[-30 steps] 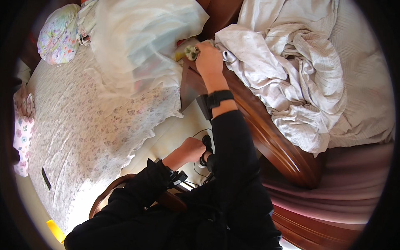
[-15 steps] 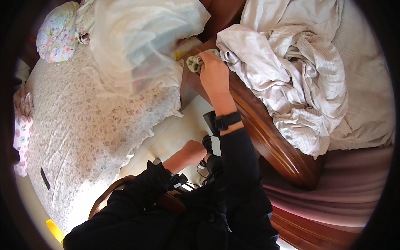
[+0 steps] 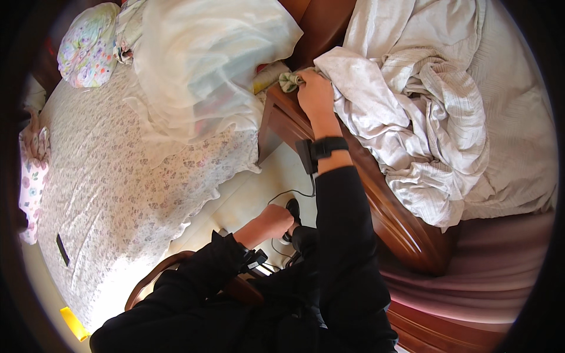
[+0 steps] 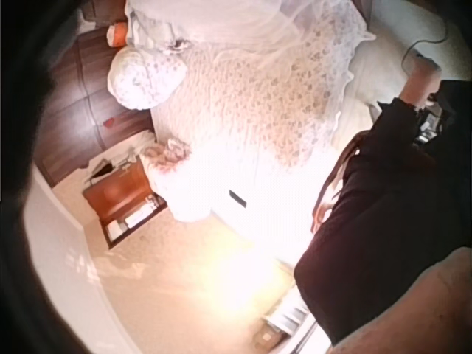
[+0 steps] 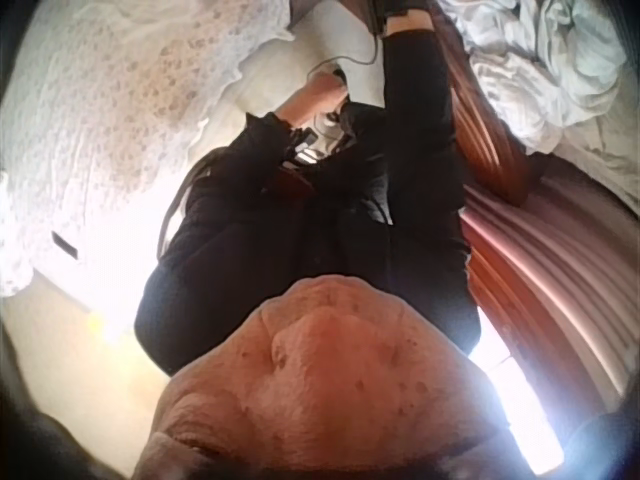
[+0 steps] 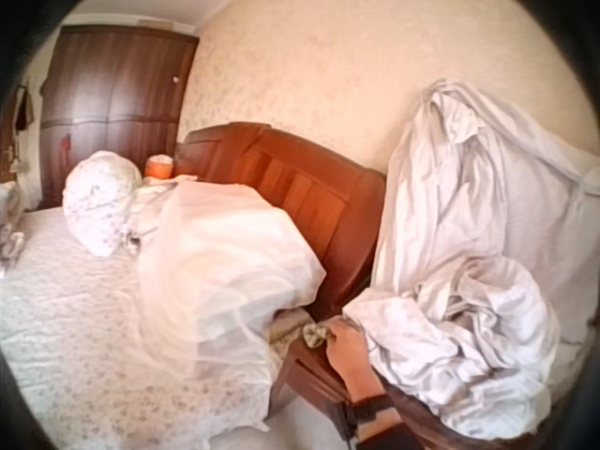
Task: The person wipes the wooden window frame and then the wooden bed frame with a cloth. The person moves along the frame edges, wiping different sections of the bed frame while standing in a bedroom.
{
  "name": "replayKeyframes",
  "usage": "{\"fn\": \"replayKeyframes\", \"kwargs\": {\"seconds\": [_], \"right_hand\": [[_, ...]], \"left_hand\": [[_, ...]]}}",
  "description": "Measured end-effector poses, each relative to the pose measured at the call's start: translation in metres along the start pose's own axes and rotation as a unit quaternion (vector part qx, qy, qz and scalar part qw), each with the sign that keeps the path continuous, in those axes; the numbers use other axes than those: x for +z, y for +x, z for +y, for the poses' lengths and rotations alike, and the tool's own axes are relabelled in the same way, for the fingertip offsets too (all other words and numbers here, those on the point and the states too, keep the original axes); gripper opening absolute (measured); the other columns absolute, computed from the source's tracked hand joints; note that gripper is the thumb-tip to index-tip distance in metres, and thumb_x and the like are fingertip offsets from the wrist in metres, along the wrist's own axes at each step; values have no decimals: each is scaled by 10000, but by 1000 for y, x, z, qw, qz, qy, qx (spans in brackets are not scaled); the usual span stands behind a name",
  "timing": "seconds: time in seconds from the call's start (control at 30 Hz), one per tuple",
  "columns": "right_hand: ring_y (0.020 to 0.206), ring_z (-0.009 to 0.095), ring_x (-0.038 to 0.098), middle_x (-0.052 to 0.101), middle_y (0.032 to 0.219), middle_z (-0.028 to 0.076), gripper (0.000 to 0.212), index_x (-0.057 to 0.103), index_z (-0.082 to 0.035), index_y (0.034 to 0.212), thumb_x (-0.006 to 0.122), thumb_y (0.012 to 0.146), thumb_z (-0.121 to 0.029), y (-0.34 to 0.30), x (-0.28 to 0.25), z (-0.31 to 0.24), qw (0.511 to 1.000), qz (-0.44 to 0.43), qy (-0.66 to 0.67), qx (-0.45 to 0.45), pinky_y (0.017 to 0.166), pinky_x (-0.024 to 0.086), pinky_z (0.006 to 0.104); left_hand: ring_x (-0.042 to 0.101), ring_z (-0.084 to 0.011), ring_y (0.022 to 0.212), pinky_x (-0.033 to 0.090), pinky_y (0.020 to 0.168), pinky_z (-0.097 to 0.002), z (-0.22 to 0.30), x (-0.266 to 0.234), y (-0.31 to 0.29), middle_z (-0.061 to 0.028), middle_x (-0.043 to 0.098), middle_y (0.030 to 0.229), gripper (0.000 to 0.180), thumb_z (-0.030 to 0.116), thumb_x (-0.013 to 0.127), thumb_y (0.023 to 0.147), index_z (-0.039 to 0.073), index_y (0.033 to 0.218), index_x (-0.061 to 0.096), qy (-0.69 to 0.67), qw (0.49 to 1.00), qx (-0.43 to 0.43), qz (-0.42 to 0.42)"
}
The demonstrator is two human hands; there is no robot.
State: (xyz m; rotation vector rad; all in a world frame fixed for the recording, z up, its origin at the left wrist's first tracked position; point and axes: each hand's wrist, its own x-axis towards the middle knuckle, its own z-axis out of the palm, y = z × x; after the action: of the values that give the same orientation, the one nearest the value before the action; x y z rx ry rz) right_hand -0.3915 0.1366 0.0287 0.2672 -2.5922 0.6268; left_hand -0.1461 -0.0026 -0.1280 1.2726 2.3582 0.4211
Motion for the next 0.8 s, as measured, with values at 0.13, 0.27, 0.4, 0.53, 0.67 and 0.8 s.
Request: {"fn": "replayKeyframes", "kwargs": {"seconds": [0.13,0.27,0.4,0.53,0.67,0.8], "right_hand": [[1070,414,702,743,1205,155,276,761,-49,1123,636,892,35,-70,-23,-24,998,26,49,-34,925,574,475],[1062,403,709,750,1174,144,266,733,-43,1140,611,923,50,-104,-43,-42,998,23,56,-28,892,570,434],[1035,408,708,750,1153,149,251,733,-38,1118,611,915,46,-83,-34,-37,998,25,54,-37,880,572,458],[1011,413,712,759,1107,159,256,759,-53,1105,613,906,14,-34,-3,-22,998,39,30,-34,881,579,487],[1019,411,716,768,1114,151,266,777,-92,1123,608,925,-34,-1,14,-14,998,50,13,-38,904,579,486],[1017,405,718,763,1149,136,289,780,-96,1120,592,915,-19,-18,10,-23,997,46,42,-55,913,581,477]], "left_hand": [[757,-357,811,580,644,-459,-2,4,0,-135,759,792,114,121,773,692,59,787,782,6,1000,-6,-6],[753,-359,806,576,639,-459,1,7,2,-129,753,782,95,115,766,691,59,768,773,6,1000,-10,5],[764,-359,790,590,628,-467,2,8,2,-140,758,780,78,74,744,692,51,757,778,-8,1000,-4,4],[770,-365,793,599,626,-472,2,5,0,-144,761,781,85,53,731,695,49,760,785,-7,1000,6,5],[769,-363,801,596,626,-482,1,-2,0,-140,762,782,89,80,759,700,61,778,798,-6,1000,-5,-14],[769,-359,805,598,634,-481,0,-3,0,-140,763,786,104,121,793,699,76,792,809,-4,1000,-10,-11]]}}
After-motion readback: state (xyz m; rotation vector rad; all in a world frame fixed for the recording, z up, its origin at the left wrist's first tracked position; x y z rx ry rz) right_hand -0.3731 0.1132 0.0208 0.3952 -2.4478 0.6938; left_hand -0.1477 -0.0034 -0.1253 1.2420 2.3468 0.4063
